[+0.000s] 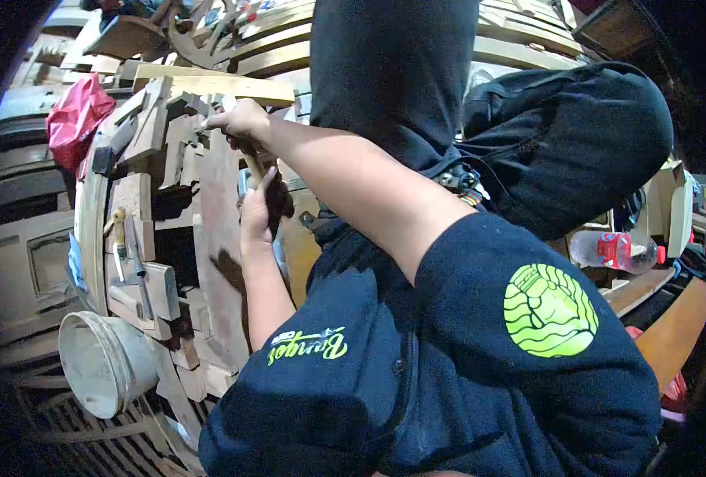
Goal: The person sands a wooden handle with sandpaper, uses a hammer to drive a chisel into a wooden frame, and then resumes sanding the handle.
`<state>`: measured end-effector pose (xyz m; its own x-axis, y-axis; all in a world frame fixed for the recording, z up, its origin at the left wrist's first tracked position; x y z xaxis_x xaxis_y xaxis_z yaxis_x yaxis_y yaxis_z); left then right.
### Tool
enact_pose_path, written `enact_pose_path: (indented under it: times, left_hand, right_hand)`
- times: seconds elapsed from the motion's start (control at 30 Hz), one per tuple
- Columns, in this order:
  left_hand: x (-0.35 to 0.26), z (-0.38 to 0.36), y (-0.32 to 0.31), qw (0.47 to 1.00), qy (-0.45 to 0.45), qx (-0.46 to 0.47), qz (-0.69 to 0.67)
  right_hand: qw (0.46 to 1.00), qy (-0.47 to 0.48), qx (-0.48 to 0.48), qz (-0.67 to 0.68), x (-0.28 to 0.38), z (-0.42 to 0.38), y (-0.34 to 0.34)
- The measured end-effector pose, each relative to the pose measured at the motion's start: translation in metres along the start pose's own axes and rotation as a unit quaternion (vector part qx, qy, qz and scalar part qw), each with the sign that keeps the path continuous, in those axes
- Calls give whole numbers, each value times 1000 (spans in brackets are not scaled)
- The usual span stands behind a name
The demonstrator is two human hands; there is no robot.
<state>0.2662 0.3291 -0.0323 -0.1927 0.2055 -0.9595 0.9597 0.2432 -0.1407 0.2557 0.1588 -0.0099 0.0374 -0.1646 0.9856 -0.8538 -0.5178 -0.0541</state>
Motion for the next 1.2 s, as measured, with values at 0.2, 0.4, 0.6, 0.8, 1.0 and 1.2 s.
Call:
enact_pose_path:
  times: [0.2,0.4,0.6,0.8,1.0,1.2]
  left_hand:
    - [9,18,24,793,-165,-211,547]
    - [-9,-15,-4,947,103,-2,-303]
    - [-33,-8,-6,919,-65,-185,341]
    - [8,22,2,978,-48,-89,180]
    - [-8,-13,-5,994,55,-89,-33]
    - [10,23,12,840,-209,-180,467]
  right_hand:
    - [995,-26,-96,32,-1,-12,8]
    - [994,-1,109,-29,-17,23,-17]
    - [985,-21,-148,-85,3,-15,14]
    - [986,-16,-62,-157,-13,7,5]
    - [999,16,-2,-32,-2,-4,-9]
    - [950,-62,-307,-16,0,-3,13]
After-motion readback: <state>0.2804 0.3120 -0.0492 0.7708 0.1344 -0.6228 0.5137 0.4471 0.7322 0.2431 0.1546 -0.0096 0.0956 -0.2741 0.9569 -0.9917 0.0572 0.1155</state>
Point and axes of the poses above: each hand's wrist, its own z-axis towards the middle knuckle, its own y-axis out of the back of the hand, x = y × z, the point moved 4 cm from there along z, towards the middle knuckle, and after that the axes turned 5 degrees about -y, right-handed, at the moved point
